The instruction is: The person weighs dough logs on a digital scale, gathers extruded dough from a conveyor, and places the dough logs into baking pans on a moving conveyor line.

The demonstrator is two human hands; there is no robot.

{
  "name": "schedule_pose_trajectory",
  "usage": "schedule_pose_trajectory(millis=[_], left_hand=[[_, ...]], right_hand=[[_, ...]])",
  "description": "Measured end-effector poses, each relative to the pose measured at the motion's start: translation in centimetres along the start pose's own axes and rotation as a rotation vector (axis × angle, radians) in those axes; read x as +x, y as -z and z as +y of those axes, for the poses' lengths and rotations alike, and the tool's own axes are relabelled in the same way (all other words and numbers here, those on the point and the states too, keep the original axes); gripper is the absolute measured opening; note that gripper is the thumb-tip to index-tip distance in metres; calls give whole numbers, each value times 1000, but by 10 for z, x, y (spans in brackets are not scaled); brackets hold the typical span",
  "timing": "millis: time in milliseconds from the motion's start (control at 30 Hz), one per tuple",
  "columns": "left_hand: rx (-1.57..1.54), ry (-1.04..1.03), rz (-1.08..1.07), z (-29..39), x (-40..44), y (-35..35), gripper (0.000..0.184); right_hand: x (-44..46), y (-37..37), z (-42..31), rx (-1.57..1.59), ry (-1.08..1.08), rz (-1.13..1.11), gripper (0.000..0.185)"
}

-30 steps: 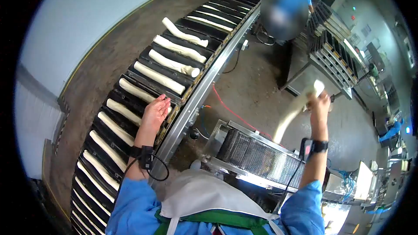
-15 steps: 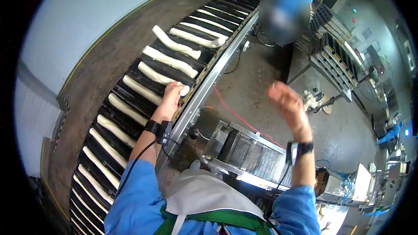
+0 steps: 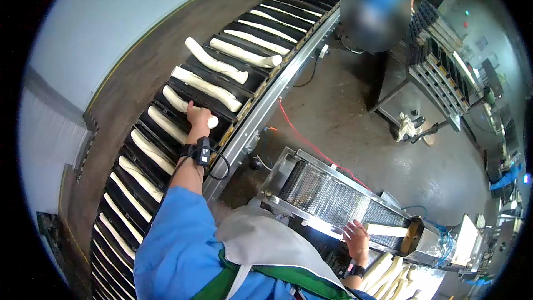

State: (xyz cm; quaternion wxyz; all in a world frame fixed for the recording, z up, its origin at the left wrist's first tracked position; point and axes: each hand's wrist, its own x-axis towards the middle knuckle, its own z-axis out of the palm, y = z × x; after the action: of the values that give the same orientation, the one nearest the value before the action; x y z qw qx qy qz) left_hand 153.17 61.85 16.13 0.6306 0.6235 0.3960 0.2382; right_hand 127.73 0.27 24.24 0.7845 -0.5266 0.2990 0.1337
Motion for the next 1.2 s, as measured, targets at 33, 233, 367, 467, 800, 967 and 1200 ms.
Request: schedule_pose_trajectory(millis=[33, 233, 367, 467, 800, 967, 1200], left_hand=[[179, -13, 91, 17, -16, -4, 58], [184, -163, -4, 53, -35, -48, 59], [702, -420, 214, 77, -33, -74, 63], [391, -303, 109, 79, -25, -89, 63], [519, -221, 371, 74, -39, -103, 43], [423, -544, 184, 102, -24, -150, 51], [-492, 337, 160, 30, 94, -170, 30]], right_hand=[[5, -2, -4, -18, -1, 42, 41], [41, -47, -50, -106, 54, 41, 39], [76, -51, -66, -168, 51, -24, 37], [92, -61, -76, -195, 44, -38, 35], [150, -59, -93, -152, -29, -9, 42], [191, -53, -101, -893, 406, 121, 42], [214, -84, -116, -1731, 531, 145, 44]])
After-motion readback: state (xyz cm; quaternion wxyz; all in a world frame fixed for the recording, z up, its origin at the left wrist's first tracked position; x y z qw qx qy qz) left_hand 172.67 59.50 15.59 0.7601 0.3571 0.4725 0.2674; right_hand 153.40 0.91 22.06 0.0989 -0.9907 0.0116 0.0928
